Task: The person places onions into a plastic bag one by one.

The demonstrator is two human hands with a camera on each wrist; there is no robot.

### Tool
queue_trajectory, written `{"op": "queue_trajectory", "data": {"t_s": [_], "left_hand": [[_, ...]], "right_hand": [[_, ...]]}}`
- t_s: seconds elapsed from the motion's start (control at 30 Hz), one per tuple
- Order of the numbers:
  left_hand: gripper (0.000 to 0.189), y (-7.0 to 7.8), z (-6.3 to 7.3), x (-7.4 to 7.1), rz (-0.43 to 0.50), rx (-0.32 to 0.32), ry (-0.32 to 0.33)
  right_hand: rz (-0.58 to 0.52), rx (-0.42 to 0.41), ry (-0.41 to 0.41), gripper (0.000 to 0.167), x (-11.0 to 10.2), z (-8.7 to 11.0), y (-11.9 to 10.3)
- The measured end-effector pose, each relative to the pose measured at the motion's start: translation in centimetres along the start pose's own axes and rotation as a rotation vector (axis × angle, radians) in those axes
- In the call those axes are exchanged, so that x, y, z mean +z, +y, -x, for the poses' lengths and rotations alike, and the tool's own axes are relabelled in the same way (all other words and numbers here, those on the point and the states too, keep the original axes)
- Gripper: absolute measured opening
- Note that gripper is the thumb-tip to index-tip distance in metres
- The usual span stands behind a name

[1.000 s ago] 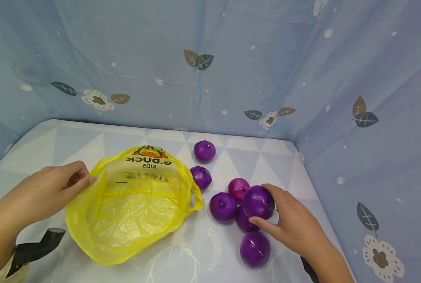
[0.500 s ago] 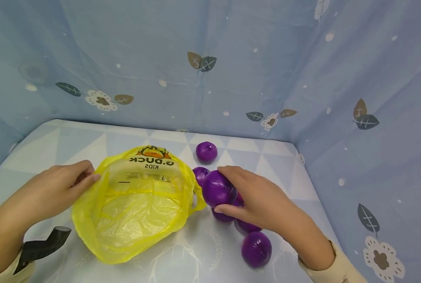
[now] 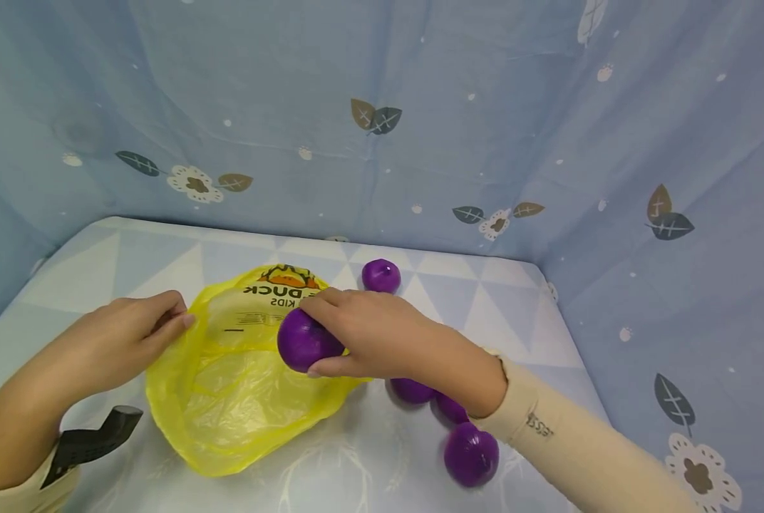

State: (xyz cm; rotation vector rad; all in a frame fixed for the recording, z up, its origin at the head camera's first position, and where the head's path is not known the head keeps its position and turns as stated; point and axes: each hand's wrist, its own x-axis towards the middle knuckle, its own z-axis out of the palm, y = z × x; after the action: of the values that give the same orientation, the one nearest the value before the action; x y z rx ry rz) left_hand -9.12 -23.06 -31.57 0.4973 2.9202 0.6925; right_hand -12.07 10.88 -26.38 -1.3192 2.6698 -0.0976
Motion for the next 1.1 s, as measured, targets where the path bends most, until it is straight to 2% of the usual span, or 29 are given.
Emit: {"op": "queue_trajectory", "data": {"t_s": [0.23,0.43,0.57,0.77,0.93,1.1], "left_hand": [[0.019,-0.4,0.3,-0.2,-0.021,-0.011,0.011],[0.022,-0.1,-0.1,0.1,0.004,0.007,-0.005],[0.023,0.1,-0.1,0.2,0.002,0.019,0.007],[0.026,0.2,-0.2,0.2,-0.011,0.028,0.021],[0.026,0.3,-0.3,0.2,-0.017,0.029,0.006],[0.026,0.3,-0.3,0.2,-0.021,0.03,0.0]], "right_hand": [[0.083,-0.057,-0.083,0.08,1.2,-6.1,-1.5],[0.114,-0.062,-0.133,0.072,3.1,-10.1,-2.0],[0.126,-0.057,-0.162,0.068,4.5,-12.4,-1.9],[0.14,-0.063,-0.159,0.071,5.8,-14.4,-1.6],[0.064,-0.079,-0.158,0.067,6.4,-15.5,-1.2],[0.008,-0.054,-0.166,0.061,7.2,-16.1,-0.9]]}}
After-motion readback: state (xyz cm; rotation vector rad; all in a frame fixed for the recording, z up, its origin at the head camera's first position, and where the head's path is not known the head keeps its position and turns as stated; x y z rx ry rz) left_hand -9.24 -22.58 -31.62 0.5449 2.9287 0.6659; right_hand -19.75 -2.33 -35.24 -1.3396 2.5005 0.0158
